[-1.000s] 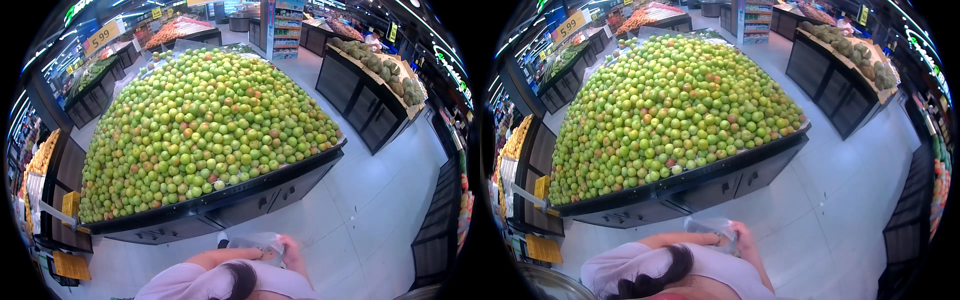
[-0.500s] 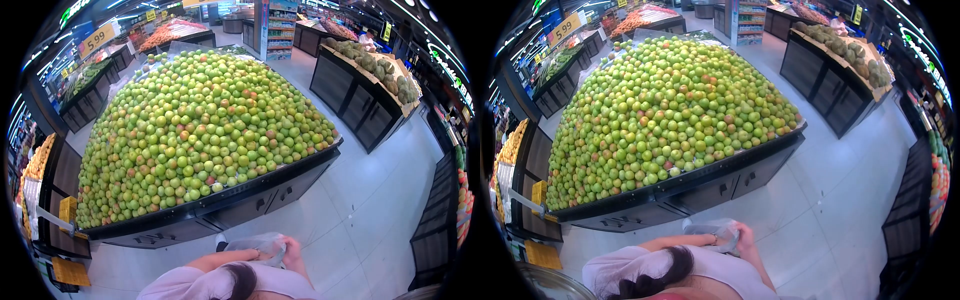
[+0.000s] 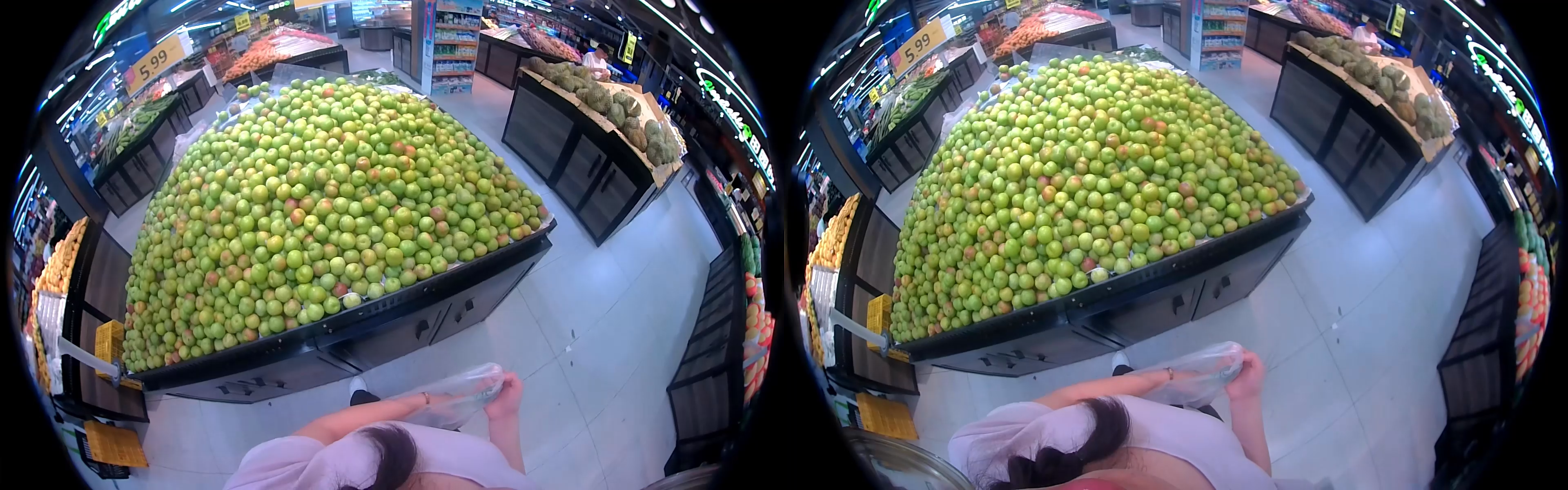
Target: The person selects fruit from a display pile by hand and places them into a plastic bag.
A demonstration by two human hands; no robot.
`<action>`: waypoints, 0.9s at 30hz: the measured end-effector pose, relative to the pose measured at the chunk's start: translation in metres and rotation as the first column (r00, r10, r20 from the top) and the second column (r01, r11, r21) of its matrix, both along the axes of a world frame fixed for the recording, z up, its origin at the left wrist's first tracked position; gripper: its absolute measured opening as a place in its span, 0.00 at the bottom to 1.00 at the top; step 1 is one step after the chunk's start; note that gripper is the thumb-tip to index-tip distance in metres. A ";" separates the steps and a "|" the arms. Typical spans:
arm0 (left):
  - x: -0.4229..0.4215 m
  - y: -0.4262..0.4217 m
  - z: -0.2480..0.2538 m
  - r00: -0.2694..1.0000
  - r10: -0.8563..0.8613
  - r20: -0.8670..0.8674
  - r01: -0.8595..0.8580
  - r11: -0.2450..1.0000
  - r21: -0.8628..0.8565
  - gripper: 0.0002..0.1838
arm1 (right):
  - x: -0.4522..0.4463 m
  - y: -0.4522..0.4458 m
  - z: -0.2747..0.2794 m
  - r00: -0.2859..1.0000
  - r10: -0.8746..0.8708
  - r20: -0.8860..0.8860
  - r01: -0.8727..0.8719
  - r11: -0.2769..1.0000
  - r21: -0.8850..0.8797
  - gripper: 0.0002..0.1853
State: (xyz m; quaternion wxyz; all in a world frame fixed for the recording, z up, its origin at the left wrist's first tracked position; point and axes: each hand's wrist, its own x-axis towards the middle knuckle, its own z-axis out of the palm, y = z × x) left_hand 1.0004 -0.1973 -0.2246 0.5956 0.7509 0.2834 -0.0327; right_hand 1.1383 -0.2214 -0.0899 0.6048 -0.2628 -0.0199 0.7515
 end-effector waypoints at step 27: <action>-0.086 0.088 0.150 0.687 0.518 0.511 0.165 0.573 -0.803 0.35 | 0.049 0.043 0.029 0.975 -0.204 0.086 0.171 0.940 0.295 0.11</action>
